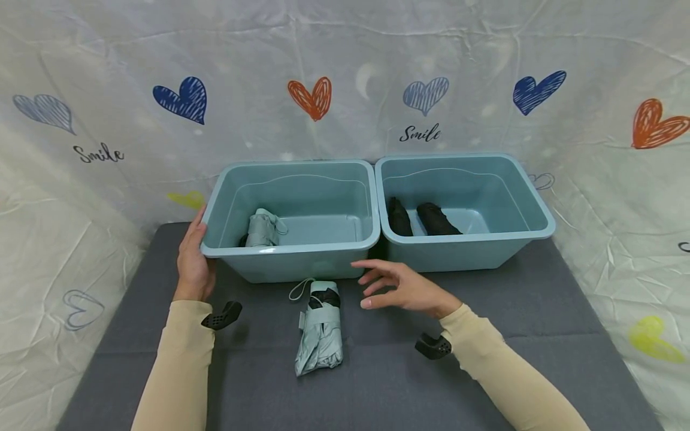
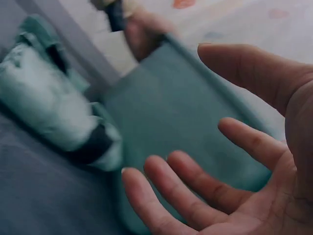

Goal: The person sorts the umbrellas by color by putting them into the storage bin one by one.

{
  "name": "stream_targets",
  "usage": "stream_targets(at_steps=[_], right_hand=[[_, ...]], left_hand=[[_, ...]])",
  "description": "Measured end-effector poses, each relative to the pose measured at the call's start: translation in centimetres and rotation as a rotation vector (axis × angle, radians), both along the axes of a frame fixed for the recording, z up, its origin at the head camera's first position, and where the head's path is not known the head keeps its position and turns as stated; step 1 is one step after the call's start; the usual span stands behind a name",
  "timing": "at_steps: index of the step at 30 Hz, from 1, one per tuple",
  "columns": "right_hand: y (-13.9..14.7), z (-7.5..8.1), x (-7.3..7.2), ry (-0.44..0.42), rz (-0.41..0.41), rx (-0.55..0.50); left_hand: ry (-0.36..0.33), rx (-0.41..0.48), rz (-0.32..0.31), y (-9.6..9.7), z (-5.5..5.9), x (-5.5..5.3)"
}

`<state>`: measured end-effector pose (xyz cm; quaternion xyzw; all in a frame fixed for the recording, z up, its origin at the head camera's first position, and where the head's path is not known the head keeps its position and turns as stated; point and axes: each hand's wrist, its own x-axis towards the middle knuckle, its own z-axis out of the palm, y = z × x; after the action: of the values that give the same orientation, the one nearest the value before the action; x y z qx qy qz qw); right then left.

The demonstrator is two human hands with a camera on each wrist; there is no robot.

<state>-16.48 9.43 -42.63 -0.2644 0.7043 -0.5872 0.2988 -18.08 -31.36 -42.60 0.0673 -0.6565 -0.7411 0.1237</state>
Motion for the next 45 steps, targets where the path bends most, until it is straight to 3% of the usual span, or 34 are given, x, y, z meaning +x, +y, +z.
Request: stream_targets(at_steps=[7, 17, 29, 34, 45], right_hand=[[-2.4, -4.0, 1.0, -0.088, -0.055, 0.028], [-5.5, -6.3, 2.0, -0.146, -0.071, 0.023], [-8.6, -6.5, 2.8, 0.053, -0.121, 0.111], [-9.6, -6.1, 2.8, 0.149, -0.117, 0.237], [-11.6, -5.7, 2.8, 0.187, -0.063, 0.403]], left_hand=[[0.000, 0.000, -0.006, 0.0, -0.1, 0.0], [0.000, -0.003, -0.011, 0.0, 0.0, -0.1], [0.005, 0.004, -0.012, -0.1, -0.2, -0.1], [0.004, 0.006, -0.007, -0.1, -0.1, 0.0], [0.001, -0.002, 0.002, 0.1, 0.0, 0.0]])
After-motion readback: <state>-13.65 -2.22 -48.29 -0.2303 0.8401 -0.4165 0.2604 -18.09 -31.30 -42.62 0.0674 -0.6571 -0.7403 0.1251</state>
